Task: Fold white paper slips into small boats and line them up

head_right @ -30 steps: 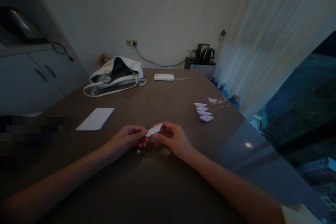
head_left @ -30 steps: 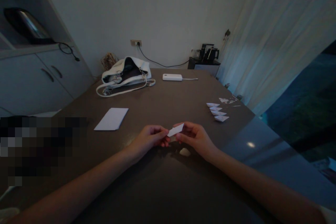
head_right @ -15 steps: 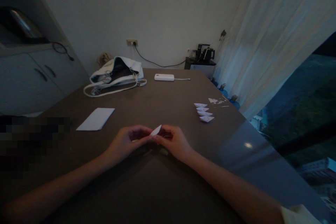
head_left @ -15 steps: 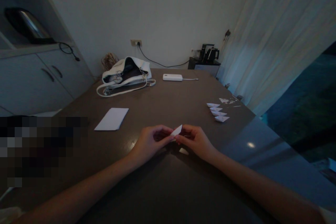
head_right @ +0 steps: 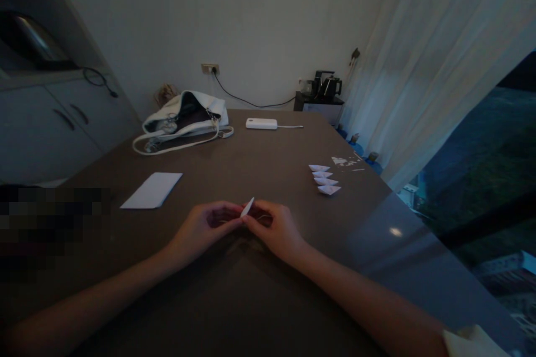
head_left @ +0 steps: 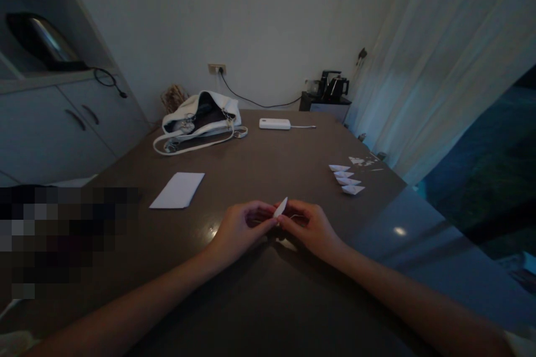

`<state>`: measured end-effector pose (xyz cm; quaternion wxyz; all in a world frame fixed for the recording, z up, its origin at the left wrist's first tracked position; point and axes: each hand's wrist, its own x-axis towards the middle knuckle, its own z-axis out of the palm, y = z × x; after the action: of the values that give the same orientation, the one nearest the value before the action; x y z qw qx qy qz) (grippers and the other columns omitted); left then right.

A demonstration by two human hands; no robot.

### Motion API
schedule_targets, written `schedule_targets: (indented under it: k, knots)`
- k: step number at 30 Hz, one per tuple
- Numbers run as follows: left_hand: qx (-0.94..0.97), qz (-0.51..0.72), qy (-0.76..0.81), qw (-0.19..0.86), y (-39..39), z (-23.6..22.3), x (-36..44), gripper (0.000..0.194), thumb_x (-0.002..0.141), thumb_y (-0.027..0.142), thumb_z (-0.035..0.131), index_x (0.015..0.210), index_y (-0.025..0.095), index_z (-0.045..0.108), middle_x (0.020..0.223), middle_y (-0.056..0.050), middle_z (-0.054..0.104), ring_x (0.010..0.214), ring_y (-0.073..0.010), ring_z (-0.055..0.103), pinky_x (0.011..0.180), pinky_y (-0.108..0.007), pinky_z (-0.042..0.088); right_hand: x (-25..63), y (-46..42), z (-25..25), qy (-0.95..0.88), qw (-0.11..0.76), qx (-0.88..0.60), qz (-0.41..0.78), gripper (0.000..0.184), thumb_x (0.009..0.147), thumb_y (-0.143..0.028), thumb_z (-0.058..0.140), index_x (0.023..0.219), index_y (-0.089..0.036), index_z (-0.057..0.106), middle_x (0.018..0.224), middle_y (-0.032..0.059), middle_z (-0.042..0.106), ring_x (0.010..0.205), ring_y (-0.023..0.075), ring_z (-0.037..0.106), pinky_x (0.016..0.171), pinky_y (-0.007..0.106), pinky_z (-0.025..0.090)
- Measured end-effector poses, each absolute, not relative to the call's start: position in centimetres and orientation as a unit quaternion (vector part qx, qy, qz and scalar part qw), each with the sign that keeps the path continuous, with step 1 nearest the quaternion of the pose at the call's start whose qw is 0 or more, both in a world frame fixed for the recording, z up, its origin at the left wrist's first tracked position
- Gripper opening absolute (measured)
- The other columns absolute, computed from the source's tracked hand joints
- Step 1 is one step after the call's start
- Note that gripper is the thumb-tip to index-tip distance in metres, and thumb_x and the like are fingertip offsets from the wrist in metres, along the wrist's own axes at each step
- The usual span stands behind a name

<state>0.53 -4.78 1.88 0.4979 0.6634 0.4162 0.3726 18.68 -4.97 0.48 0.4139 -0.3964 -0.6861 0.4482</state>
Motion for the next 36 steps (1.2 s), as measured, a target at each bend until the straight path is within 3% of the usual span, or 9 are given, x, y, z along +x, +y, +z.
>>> schedule_targets:
  k: [15, 25, 31, 36]
  knots:
    - [0.661, 0.366, 0.431, 0.493, -5.0, 1.6, 0.6, 0.019, 0.078, 0.026, 0.065, 0.092, 0.013, 0.064, 0.088, -0.007, 0.072, 0.08, -0.0177, 0.069, 0.074, -0.029, 0.056, 18.4, -5.2, 0.8, -0.7, 0.394, -0.41, 0.431, 0.021, 0.084, -0.028, 0.058, 0.098, -0.015, 0.066, 0.085, 0.0061, 0.067, 0.078, 0.0173, 0.064, 0.071, 0.028, 0.052]
    - [0.733, 0.365, 0.44, 0.369, -6.0, 1.8, 1.2, 0.014, 0.08, 0.021, 0.062, 0.093, 0.014, 0.062, 0.083, -0.005, 0.071, 0.074, -0.0164, 0.068, 0.069, -0.026, 0.056, 18.0, -5.6, 0.6, -0.689, 0.404, -0.432, 0.419, 0.015, 0.081, -0.016, 0.053, 0.088, -0.016, 0.066, 0.08, 0.0036, 0.066, 0.074, 0.0152, 0.062, 0.068, 0.026, 0.05]
    - [0.75, 0.359, 0.435, 0.347, -5.0, 2.1, 0.1, 0.017, 0.087, 0.017, 0.052, 0.093, 0.017, 0.068, 0.086, -0.004, 0.072, 0.076, -0.0155, 0.068, 0.071, -0.025, 0.053, 18.3, -4.8, 0.4, -0.63, 0.42, -0.401, 0.515, 0.016, 0.082, -0.027, 0.058, 0.092, -0.017, 0.065, 0.08, 0.0025, 0.065, 0.07, 0.013, 0.059, 0.063, 0.024, 0.047]
    - [0.721, 0.376, 0.398, 0.425, -4.3, 1.8, -0.3, 0.017, 0.081, 0.021, 0.062, 0.095, 0.015, 0.069, 0.089, -0.005, 0.073, 0.081, -0.0179, 0.068, 0.074, -0.028, 0.054, 18.8, -4.1, 0.3, -0.577, 0.389, -0.362, 0.62, 0.02, 0.076, -0.032, 0.066, 0.086, -0.016, 0.062, 0.073, -0.0001, 0.063, 0.061, 0.0093, 0.056, 0.061, 0.023, 0.045]
